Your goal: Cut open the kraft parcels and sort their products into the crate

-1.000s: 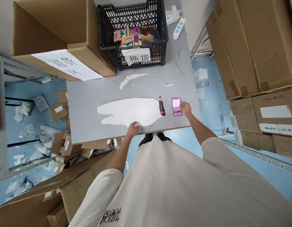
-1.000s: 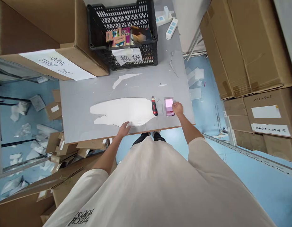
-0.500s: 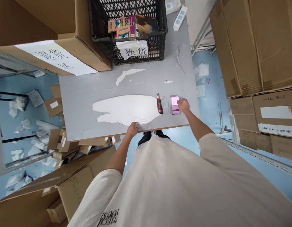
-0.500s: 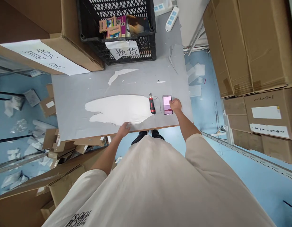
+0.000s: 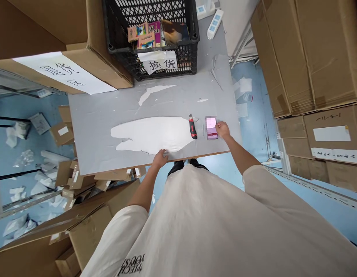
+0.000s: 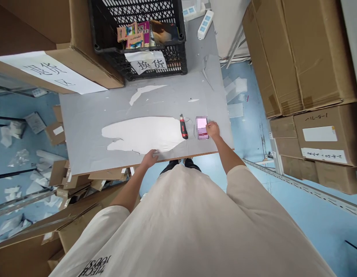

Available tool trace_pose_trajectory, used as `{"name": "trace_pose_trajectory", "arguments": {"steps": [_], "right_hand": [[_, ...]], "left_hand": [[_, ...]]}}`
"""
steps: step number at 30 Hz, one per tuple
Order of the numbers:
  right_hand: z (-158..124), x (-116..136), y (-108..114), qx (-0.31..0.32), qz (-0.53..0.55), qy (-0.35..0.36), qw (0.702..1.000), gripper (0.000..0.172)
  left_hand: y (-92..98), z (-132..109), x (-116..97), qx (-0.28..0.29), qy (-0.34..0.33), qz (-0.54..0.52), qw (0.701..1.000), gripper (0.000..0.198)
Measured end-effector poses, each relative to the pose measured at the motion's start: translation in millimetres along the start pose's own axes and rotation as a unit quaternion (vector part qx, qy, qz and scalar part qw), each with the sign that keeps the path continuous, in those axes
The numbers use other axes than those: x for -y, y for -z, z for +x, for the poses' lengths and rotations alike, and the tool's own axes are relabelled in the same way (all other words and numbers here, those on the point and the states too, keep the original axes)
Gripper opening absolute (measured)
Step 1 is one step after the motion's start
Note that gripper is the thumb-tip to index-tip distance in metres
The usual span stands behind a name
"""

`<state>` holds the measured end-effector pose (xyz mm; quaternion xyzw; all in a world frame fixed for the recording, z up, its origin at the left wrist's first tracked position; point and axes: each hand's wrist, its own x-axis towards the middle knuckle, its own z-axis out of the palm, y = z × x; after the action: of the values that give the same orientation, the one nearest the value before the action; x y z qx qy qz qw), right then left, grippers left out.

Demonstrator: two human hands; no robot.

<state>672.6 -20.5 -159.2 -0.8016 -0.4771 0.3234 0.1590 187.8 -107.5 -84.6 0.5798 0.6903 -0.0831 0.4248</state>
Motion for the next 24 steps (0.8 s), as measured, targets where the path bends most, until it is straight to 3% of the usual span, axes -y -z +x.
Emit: {"name": "trace_pose_trajectory", "arguments": {"steps": [17,24], "right_hand": [[-7.0,2.2,5.5,0.005,0.021,-0.014,1.000,0.017],[-17.9,9.6,15.1,0.016,0.040,-0.020,0.999,0.026]], "left_hand": [[-3.0,0.5,0.0,-0.002,-0.026,0.017,1.000,0.056],[1.5,-3.4,-12.4,0.000,-0.013,-0.010,1.000,0.053]]}}
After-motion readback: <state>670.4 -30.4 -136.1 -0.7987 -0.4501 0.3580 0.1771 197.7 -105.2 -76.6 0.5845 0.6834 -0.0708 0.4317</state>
